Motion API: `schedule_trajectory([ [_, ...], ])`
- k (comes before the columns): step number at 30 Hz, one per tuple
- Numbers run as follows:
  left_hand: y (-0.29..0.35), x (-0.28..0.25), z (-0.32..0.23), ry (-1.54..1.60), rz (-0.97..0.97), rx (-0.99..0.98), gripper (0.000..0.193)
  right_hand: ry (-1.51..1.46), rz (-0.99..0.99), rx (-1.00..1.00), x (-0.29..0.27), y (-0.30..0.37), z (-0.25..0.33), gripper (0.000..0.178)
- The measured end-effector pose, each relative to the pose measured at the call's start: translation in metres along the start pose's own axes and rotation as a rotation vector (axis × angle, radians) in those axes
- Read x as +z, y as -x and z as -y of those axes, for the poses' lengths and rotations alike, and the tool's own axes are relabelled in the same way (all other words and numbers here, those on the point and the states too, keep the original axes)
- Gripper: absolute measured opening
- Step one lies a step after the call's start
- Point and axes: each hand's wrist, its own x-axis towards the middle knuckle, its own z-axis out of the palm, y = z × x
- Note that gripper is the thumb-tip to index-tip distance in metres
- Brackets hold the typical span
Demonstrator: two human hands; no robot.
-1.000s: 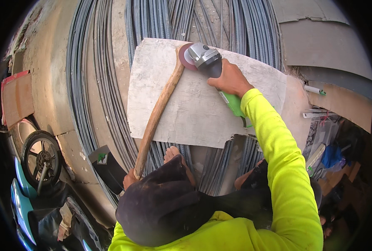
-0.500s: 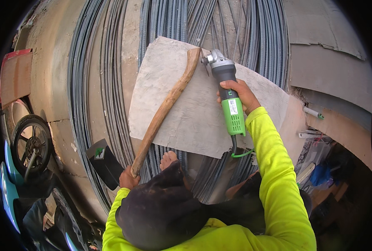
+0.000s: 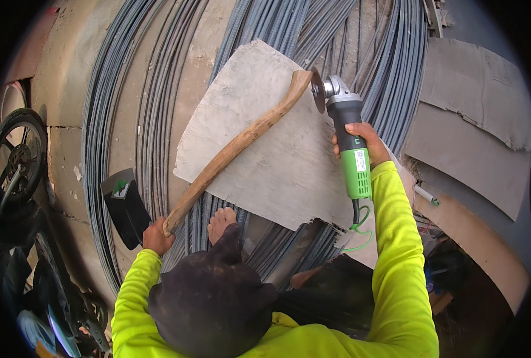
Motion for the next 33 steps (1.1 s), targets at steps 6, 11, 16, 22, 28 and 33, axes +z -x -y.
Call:
schedule_trajectory([
  [6,0.003,0.005,-0.002,0.008,-0.034,0.015,0.037,0.078,-0.017,0.0,0.001,-0.002,0.008,0.046],
  [11,0.005,0.009,0.001,-0.008,-0.085,0.06,0.035,-0.012,-0.037,-0.004,0.005,-0.007,0.005,0.049],
  [16,0.008,0.013,0.004,-0.017,-0.108,0.065,0.034,-0.12,-0.088,-0.032,0.026,-0.006,-0.002,0.045],
  [22,0.022,0.02,-0.006,0.014,-0.133,0.007,0.035,0.303,-0.097,-0.045,0.029,-0.003,-0.009,0.04],
  [28,0.015,0.016,-0.004,0.062,-0.067,-0.008,0.038,0.252,-0.172,-0.097,0.037,-0.007,-0.029,0.04],
  [33,0.007,0.005,0.0,0.045,-0.05,0.038,0.045,0.042,-0.182,-0.162,0.044,0.001,-0.038,0.04],
])
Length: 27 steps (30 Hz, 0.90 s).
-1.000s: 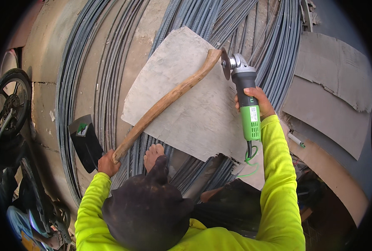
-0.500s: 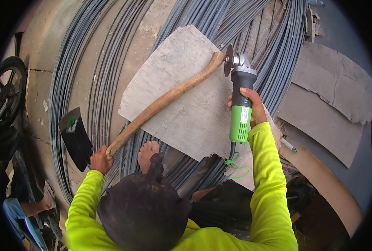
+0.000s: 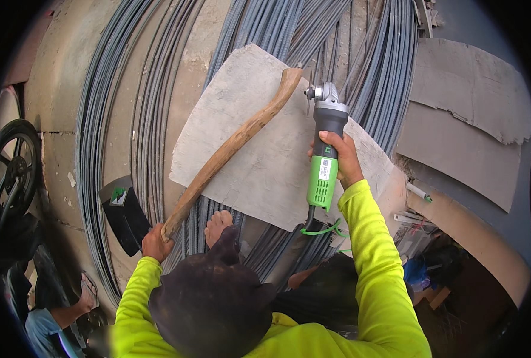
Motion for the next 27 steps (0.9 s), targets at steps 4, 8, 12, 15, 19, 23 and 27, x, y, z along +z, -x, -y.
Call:
schedule_trajectory([
  [4,-0.005,-0.029,-0.058,0.126,-0.237,0.228,0.069,0.011,0.027,-0.052,-0.007,0.0,-0.006,0.04],
  [8,-0.064,-0.037,-0.154,0.174,-0.431,0.449,0.075,-0.046,0.001,-0.076,-0.004,-0.003,-0.008,0.039],
  [12,-0.137,-0.04,-0.263,-0.013,-0.417,0.474,0.07,-0.055,0.015,-0.098,-0.007,0.0,-0.01,0.04],
  [15,-0.158,-0.059,-0.269,-0.092,-0.217,0.258,0.051,-0.075,0.037,-0.1,-0.006,0.004,-0.006,0.042],
  [19,-0.105,-0.099,-0.262,0.077,-0.389,0.243,0.02,-0.169,0.091,-0.127,-0.013,0.028,-0.006,0.046],
  [23,-0.065,-0.141,-0.237,0.339,-0.424,0.317,0.02,-0.222,0.275,-0.252,0.006,0.043,0.009,0.053],
  [27,-0.037,-0.157,-0.21,0.402,-0.394,0.269,0.02,-0.202,0.459,-0.292,0.032,0.062,0.029,0.057],
])
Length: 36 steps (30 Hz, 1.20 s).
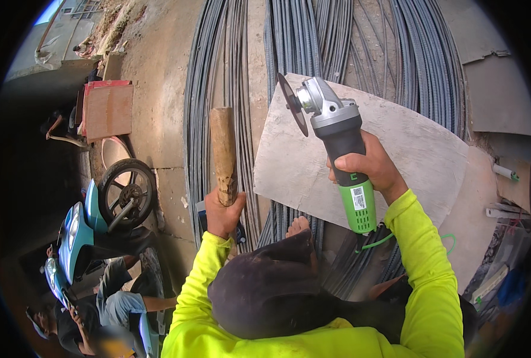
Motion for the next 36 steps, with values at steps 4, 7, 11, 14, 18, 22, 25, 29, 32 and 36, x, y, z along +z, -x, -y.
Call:
schedule_trajectory([
  [4,0.01,-0.007,0.002,-0.03,-0.014,0.02,0.019,-0.063,0.155,0.022,0.021,-0.005,-0.001,0.055],
  [7,0.013,-0.001,-0.006,-0.033,0.0,0.042,0.019,-0.059,0.203,0.042,0.031,-0.001,0.002,0.055],
  [11,0.009,0.005,-0.004,-0.108,-0.001,0.079,0.024,-0.028,0.211,0.052,0.029,0.006,0.004,0.056],
  [14,0.006,0.011,-0.01,-0.104,0.04,0.083,0.027,0.064,0.16,0.031,0.025,0.012,0.011,0.058],
  [18,0.001,0.025,-0.003,-0.109,0.03,0.152,0.028,0.244,0.067,0.009,0.016,0.021,0.026,0.061],
  [22,0.0,0.03,-0.008,-0.131,0.06,0.129,0.023,0.41,0.039,-0.004,0.008,0.034,0.042,0.063],
  [25,0.003,0.038,-0.006,-0.147,0.08,0.181,0.023,0.495,0.024,0.039,0.004,0.041,0.063,0.066],
  [29,0.009,0.055,-0.007,-0.234,0.137,0.217,0.023,0.763,0.07,0.081,-0.01,0.047,0.109,0.064],
  [32,0.021,0.074,-0.005,-0.3,0.161,0.239,0.021,0.915,0.134,0.104,-0.016,0.051,0.132,0.061],
  [36,0.029,0.092,-0.002,-0.334,0.182,0.259,0.02,1.014,-0.005,0.242,-0.033,0.075,0.141,0.061],
])
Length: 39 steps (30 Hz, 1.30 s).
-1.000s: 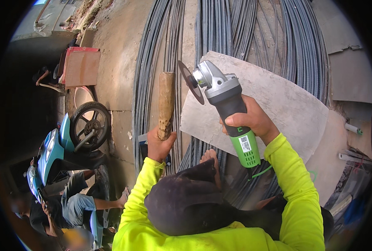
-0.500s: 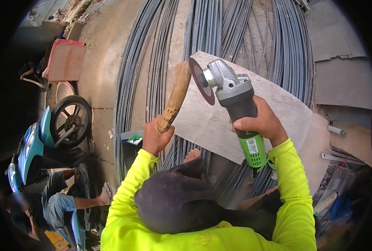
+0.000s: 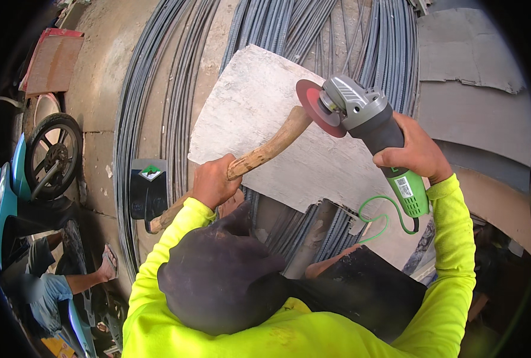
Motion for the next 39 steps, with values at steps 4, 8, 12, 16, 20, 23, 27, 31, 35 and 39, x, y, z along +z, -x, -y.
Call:
schedule_trajectory([
  [4,-0.002,0.006,-0.001,0.017,0.016,0.016,0.02,-0.076,-0.007,0.142,-0.01,0.019,-0.013,0.061],
  [8,0.0,0.008,0.001,0.018,0.029,0.016,0.019,0.006,0.016,0.076,-0.003,0.017,-0.013,0.061],
  [12,0.006,0.014,-0.001,0.02,0.047,0.029,0.019,0.034,0.08,0.138,-0.001,0.016,-0.007,0.064],
  [16,0.006,0.021,-0.003,0.033,0.086,0.014,0.02,0.121,0.055,0.187,-0.006,0.017,-0.01,0.065],
  [20,0.002,0.03,-0.004,0.004,0.122,0.022,0.022,0.219,0.02,0.115,0.007,0.023,-0.004,0.064],
  [23,-0.003,0.039,-0.008,0.001,0.147,0.005,0.021,0.36,-0.052,0.081,0.012,0.015,-0.017,0.061],
  [27,-0.015,0.054,-0.013,-0.02,0.159,0.006,0.021,0.436,-0.145,0.107,0.032,0.017,-0.032,0.064],
  [31,-0.013,0.068,-0.008,-0.043,0.184,0.018,0.021,0.608,-0.047,0.006,0.069,0.03,-0.039,0.061],
  [35,-0.012,0.083,-0.009,-0.046,0.186,0.037,0.021,0.617,-0.118,0.094,0.069,0.028,-0.066,0.062],
  [39,0.001,0.069,-0.008,-0.021,0.057,0.006,0.024,0.5,-0.366,0.166,0.038,0.042,-0.086,0.063],
])
